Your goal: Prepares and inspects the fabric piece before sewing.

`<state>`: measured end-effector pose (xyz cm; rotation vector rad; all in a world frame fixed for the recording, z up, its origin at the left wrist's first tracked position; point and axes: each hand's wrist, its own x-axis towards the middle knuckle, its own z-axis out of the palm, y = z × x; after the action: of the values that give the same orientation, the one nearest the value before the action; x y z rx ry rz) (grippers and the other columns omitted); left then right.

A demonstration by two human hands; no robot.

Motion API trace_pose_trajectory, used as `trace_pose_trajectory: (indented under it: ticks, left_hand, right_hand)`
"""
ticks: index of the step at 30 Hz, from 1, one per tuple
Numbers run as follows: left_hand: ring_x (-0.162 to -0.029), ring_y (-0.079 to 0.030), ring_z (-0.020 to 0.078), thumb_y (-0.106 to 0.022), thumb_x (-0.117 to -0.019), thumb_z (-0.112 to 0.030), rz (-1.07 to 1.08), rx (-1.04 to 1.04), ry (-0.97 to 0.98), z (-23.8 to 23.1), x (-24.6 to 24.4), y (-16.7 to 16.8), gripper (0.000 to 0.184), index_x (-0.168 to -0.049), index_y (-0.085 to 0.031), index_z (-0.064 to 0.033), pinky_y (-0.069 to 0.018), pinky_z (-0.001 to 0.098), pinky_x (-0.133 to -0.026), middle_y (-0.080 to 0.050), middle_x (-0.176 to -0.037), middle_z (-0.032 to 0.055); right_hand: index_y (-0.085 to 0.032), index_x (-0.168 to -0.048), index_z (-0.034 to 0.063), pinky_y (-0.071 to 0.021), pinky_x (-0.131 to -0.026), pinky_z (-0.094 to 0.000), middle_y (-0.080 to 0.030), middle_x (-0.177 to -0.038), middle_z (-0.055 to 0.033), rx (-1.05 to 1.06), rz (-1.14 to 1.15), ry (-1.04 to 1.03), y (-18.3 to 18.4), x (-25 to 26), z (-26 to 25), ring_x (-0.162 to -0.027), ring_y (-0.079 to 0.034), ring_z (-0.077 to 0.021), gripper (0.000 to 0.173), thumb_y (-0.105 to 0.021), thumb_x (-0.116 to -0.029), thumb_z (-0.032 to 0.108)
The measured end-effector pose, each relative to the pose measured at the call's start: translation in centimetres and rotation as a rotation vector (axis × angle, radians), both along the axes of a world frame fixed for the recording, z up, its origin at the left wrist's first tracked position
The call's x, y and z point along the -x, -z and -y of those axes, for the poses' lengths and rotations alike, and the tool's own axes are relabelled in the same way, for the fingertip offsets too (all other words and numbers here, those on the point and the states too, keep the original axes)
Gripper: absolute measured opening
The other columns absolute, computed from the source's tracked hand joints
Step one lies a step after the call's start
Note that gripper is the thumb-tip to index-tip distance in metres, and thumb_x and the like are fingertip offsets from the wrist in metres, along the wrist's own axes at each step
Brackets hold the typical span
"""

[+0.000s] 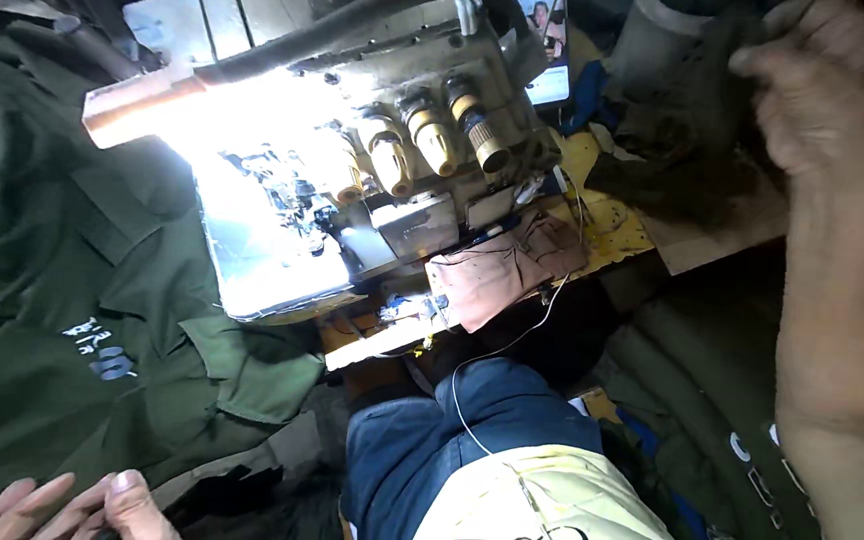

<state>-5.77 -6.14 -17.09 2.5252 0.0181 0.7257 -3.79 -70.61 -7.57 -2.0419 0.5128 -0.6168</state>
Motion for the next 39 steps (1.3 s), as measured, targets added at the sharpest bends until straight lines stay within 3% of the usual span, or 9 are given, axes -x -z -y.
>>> trace_pose_trajectory:
  ticks: [4, 8, 14, 19, 21, 23, 26, 35, 39]
  left_hand:
    - [-0.111, -0.06, 0.0033, -0.059, -0.1023, -0.012, -0.07, 0.306, 0.358, 8.9, 0.5, -2.4, 0.034, -0.126, -0.056, 0.0115, -0.0519, 0.0202, -0.093, -0.06, -0.131, 0.0142]
    - [-0.101, -0.069, 0.0044, -0.065, -0.1, -0.03, -0.36, 0.993, 0.596, 18.8, 1.9, -1.5, 0.028, -0.124, -0.067, -0.0158, -0.0579, 0.0238, -0.089, -0.072, -0.116, -0.0084]
    - [-0.085, -0.068, 0.003, -0.067, -0.0946, -0.001, -0.245, 1.195, 0.322, 17.0, 2.8, -1.8, 0.015, -0.106, -0.068, -0.0103, -0.0585, 0.0216, -0.079, -0.071, -0.093, -0.0048]
    - [-0.102, -0.069, 0.0076, -0.058, -0.1018, -0.04, -0.351, 1.805, 0.585, 14.4, 3.2, -1.8, 0.026, -0.121, -0.069, -0.0267, -0.0571, 0.0272, -0.091, -0.072, -0.108, -0.0059]
    - [-0.097, -0.07, 0.0086, -0.051, -0.1062, -0.033, -0.385, 1.959, 0.457, 14.7, 2.8, -0.2, 0.024, -0.115, -0.07, -0.0238, -0.0587, 0.0269, -0.087, -0.073, -0.103, -0.0034]
    - [-0.094, -0.071, 0.0095, -0.059, -0.1006, -0.015, -0.345, 1.951, 0.331, 15.8, 2.5, 1.0, 0.015, -0.109, -0.07, -0.0201, -0.0595, 0.0271, -0.084, -0.073, -0.101, -0.0004]
    - [-0.093, -0.071, 0.0044, -0.077, -0.0899, -0.021, -0.307, 1.868, 0.39, 16.5, 2.6, 1.6, 0.023, -0.112, -0.074, -0.0207, -0.0595, 0.0226, -0.081, -0.075, -0.102, -0.0042]
    - [-0.088, -0.068, 0.0017, -0.082, -0.0855, -0.034, -0.403, 1.682, 0.683, 14.2, 1.6, 2.8, 0.028, -0.108, -0.072, -0.0218, -0.0585, 0.0221, -0.078, -0.072, -0.098, -0.0077]
    - [-0.088, -0.068, 0.0006, -0.084, -0.083, -0.029, -0.451, 1.709, 0.639, 14.1, 2.2, 2.7, 0.027, -0.108, -0.073, -0.0225, -0.0582, 0.0213, -0.079, -0.072, -0.098, -0.0085]
  right_hand:
    - [-0.063, -0.111, 0.0086, -0.057, -0.078, -0.016, -0.067, -0.095, 0.0117, 0.086, 0.155, -0.453, -2.5, 1.6, -9.3, -0.084, -0.064, 0.0048, 0.017, -0.064, -0.0943, 0.006]
    - [-0.071, -0.099, -0.0007, -0.0585, -0.069, -0.0177, -0.072, -0.088, -0.0027, -0.33, 0.133, -0.856, 4.7, 2.5, -25.2, -0.075, -0.067, -0.0028, 0.009, -0.069, -0.0902, -0.003]
    - [-0.072, -0.108, 0.004, -0.059, -0.075, -0.0165, -0.073, -0.095, 0.0003, -0.446, 0.033, -0.796, 7.6, 3.5, -33.4, -0.083, -0.069, -0.001, 0.014, -0.068, -0.0946, 0.007]
    - [-0.071, -0.108, 0.0048, -0.0605, -0.078, -0.022, -0.073, -0.099, -0.001, -0.723, -0.029, -0.894, 6.5, 3.3, -34.4, -0.087, -0.07, -0.0066, 0.013, -0.064, -0.0973, 0.005]
    - [-0.074, -0.106, 0.006, -0.0589, -0.08, -0.0193, -0.073, -0.1, 0.0014, -0.6, 0.005, -0.831, 7.4, 3.3, -35.0, -0.09, -0.069, -0.0027, 0.013, -0.064, -0.0978, 0.008]
    - [-0.076, -0.106, 0.0043, -0.0561, -0.085, -0.0176, -0.072, -0.103, -0.0007, -0.424, 0.091, -0.734, 8.9, 3.3, -36.0, -0.097, -0.067, -0.0015, 0.014, -0.066, -0.0973, 0.008]
    - [-0.074, -0.11, -0.0028, -0.0555, -0.089, -0.0193, -0.071, -0.106, -0.0088, -0.258, 0.247, -0.673, 9.3, 3.2, -36.6, -0.099, -0.067, -0.0065, 0.017, -0.068, -0.094, 0.001]
    - [-0.076, -0.106, -0.0011, -0.0536, -0.087, -0.0211, -0.073, -0.101, -0.0145, 0.132, 0.334, -0.818, 8.5, 2.7, -35.3, -0.098, -0.068, -0.0141, 0.018, -0.067, -0.091, 0.0]
    - [-0.074, -0.1, -0.0013, -0.0528, -0.074, -0.0276, -0.072, -0.09, -0.0148, 0.306, 0.411, -0.822, 9.6, 2.1, -35.3, -0.085, -0.068, -0.0206, 0.014, -0.068, -0.0896, 0.005]
